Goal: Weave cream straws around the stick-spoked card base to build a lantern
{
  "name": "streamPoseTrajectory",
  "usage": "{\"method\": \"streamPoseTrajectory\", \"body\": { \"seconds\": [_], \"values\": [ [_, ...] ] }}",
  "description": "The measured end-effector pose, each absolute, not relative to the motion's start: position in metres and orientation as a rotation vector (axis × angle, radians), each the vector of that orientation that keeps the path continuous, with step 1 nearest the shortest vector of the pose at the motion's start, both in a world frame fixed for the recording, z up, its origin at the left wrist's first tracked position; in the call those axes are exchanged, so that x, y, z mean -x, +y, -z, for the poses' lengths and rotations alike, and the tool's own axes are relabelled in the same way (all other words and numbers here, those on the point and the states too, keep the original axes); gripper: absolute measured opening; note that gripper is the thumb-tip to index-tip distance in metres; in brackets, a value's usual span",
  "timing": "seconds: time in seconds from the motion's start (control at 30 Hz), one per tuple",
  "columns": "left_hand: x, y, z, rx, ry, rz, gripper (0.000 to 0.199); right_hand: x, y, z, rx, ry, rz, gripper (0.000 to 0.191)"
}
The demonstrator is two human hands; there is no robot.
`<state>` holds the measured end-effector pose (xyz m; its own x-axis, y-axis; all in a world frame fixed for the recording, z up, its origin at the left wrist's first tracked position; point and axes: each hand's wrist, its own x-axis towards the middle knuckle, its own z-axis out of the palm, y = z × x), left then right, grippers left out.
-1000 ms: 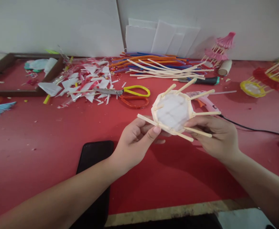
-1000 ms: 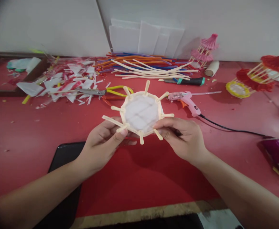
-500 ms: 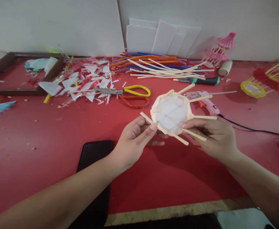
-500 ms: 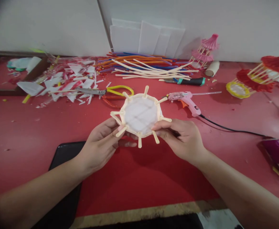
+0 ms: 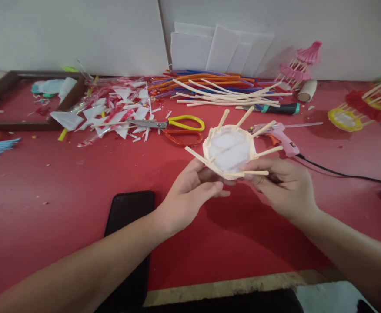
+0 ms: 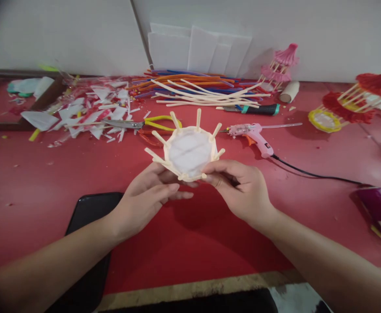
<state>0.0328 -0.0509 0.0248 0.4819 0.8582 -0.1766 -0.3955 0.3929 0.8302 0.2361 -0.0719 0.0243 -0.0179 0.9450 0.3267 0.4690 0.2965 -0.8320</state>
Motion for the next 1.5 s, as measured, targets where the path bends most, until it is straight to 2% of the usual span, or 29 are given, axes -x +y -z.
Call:
{"method": "streamPoseTrajectory", "body": {
  "seconds": [0.2, 0.6, 0.8, 0.97, 1.07, 1.13, 1.23, 1.33, 1.5],
  "values": [
    [-0.033, -0.048, -0.026, -0.742, 0.777, -0.879, 0.024, -0.233, -0.071, -0.025, 1.298, -1.619, -0.740, 0.005],
    [-0.031, -0.044, -0.026, -0.788, 0.794, -0.752, 0.024, -0.237, -0.068, -0.027, 1.315, -1.597, -0.798, 0.004],
    [-0.030, -0.043, -0.024, -0.802, 0.777, -0.721, 0.015, -0.239, -0.068, -0.026, 1.363, -1.627, -0.791, 0.005],
    [-0.031, -0.042, -0.022, -0.811, 0.793, -0.780, 0.013, -0.238, -0.069, -0.021, 1.358, -1.692, -0.718, 0.006],
    [-0.032, -0.041, -0.022, -0.770, 0.829, -0.846, 0.011, -0.237, -0.071, -0.023, 1.371, -1.746, -0.589, 0.011],
    [-0.033, -0.040, -0.022, -0.718, 0.858, -0.891, 0.010, -0.237, -0.073, -0.026, 1.361, -1.832, -0.477, 0.008],
    [-0.033, -0.039, -0.023, -0.666, 0.879, -0.947, 0.006, -0.237, -0.077, -0.029, 1.258, -2.060, -0.305, 0.005],
    [-0.033, -0.039, -0.023, -0.685, 0.869, -0.965, 0.004, -0.233, -0.080, -0.026, 0.997, -2.299, -0.196, 0.016],
    [-0.034, -0.040, -0.023, -0.712, 0.874, -0.963, 0.005, -0.227, -0.082, -0.026, 0.728, -2.426, -0.347, 0.018]
  ]
}}
